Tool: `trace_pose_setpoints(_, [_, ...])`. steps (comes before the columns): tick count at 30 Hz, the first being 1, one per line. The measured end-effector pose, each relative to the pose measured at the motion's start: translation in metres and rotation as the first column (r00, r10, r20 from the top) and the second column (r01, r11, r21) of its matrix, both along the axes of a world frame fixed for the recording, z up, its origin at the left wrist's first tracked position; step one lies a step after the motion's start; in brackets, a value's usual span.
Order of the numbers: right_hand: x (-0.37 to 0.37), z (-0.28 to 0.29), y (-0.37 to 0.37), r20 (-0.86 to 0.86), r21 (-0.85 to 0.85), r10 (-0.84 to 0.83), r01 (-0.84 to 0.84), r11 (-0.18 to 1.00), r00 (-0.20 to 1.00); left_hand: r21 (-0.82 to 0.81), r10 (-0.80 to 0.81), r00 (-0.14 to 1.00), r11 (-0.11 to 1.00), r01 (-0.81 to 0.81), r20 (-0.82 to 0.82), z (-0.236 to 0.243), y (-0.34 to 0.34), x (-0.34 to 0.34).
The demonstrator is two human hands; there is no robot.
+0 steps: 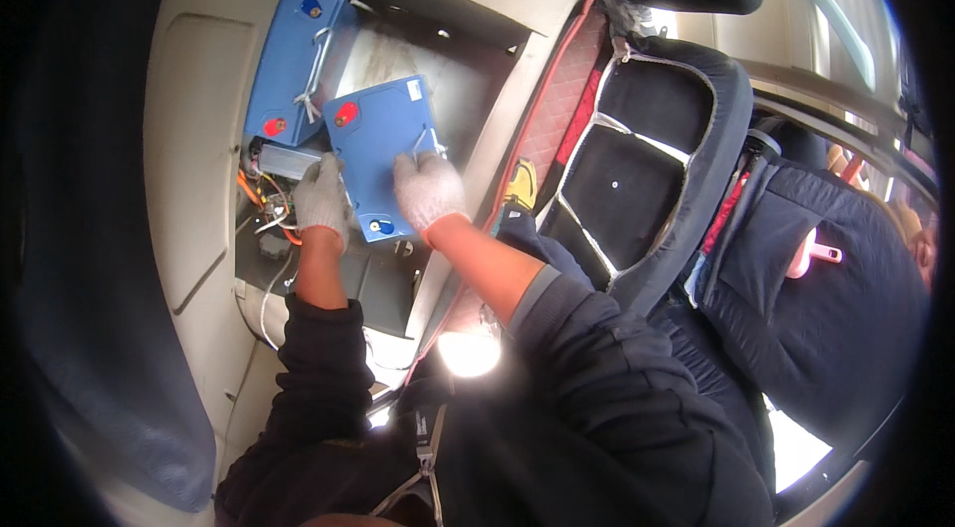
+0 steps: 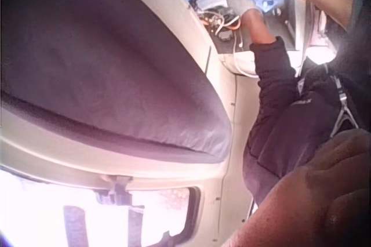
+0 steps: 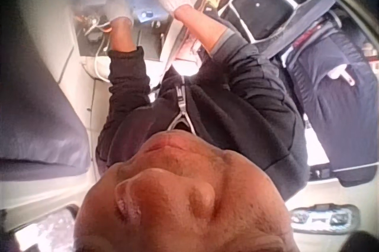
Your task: The person walks from an office to a parked electric vehicle, measures a blue battery, then enters the vehicle to remove the battery using a power drill. The battery is taken out and placed on the ground.
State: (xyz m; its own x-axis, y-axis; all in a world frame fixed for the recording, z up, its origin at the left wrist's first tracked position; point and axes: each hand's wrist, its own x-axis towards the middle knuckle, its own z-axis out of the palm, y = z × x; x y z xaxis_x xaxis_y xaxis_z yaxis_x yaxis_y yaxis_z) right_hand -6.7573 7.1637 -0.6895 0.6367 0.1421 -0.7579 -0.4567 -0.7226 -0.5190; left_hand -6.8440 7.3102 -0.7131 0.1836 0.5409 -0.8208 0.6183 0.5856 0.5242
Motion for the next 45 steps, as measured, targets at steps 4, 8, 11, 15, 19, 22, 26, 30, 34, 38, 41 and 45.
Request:
trace_pose_setpoints(4, [0.005,0.0,0.002,-0.039,0.096,-0.175,0.178,0.979,0.984,-0.026,0.047,0.997,0.999,-0.045,0.065,0.0,-0.012,-0.007])
trace_pose_setpoints(8, [0.026,0.006,0.009,-0.121,0.177,-0.231,0.25,0.952,0.965,-0.057,0.181,0.982,0.982,-0.178,0.056,0.002,-0.024,0.005])
trace_pose_setpoints(11, [0.044,0.008,0.017,-0.122,0.187,-0.19,0.21,0.959,0.974,-0.115,0.382,0.923,0.92,-0.376,0.039,0.008,-0.026,0.026])
trace_pose_setpoints(15, [0.08,0.015,0.026,0.161,0.041,0.263,-0.273,0.961,0.951,-0.225,0.49,0.865,0.859,-0.459,0.107,0.011,-0.023,0.051])
trace_pose_setpoints(19, [0.121,0.017,0.044,0.227,0.094,0.111,-0.135,0.986,0.968,-0.302,0.539,0.83,0.823,-0.481,0.144,0.008,-0.026,0.078])
trace_pose_setpoints(22, [0.149,-0.001,0.058,0.358,0.008,0.249,-0.27,0.963,0.9,-0.374,0.566,0.784,0.806,-0.459,0.257,-0.007,-0.03,0.102])
trace_pose_setpoints(26, [0.169,-0.025,0.06,0.54,-0.003,0.289,-0.342,0.94,0.79,-0.447,0.32,0.775,0.893,-0.054,0.546,-0.047,-0.01,0.104])
trace_pose_setpoints(30, [0.163,-0.01,0.057,0.405,-0.091,0.503,-0.514,0.853,0.763,0.48,-0.779,0.542,0.623,0.617,0.314,-0.034,0.041,0.064])
trace_pose_setpoints(34, [0.133,0.026,0.053,0.599,-0.119,0.374,-0.384,0.916,0.708,0.052,-0.06,0.964,0.997,0.048,0.257,0.036,0.048,-0.002])
trace_pose_setpoints(38, [0.1,0.036,0.04,0.805,-0.039,0.192,-0.272,0.962,0.561,0.394,-0.105,0.984,0.906,0.155,-0.147,0.058,0.016,-0.127])
trace_pose_setpoints(41, [0.069,0.027,0.023,0.941,-0.027,0.133,-0.323,0.946,0.31,0.152,-0.137,0.943,0.97,0.19,-0.305,0.068,-0.039,-0.218])
trace_pose_setpoints(45, [0.009,0.035,-0.007,0.941,-0.033,0.132,-0.306,0.952,0.311,0.092,-0.439,0.857,0.874,0.477,-0.268,0.138,-0.111,-0.27])
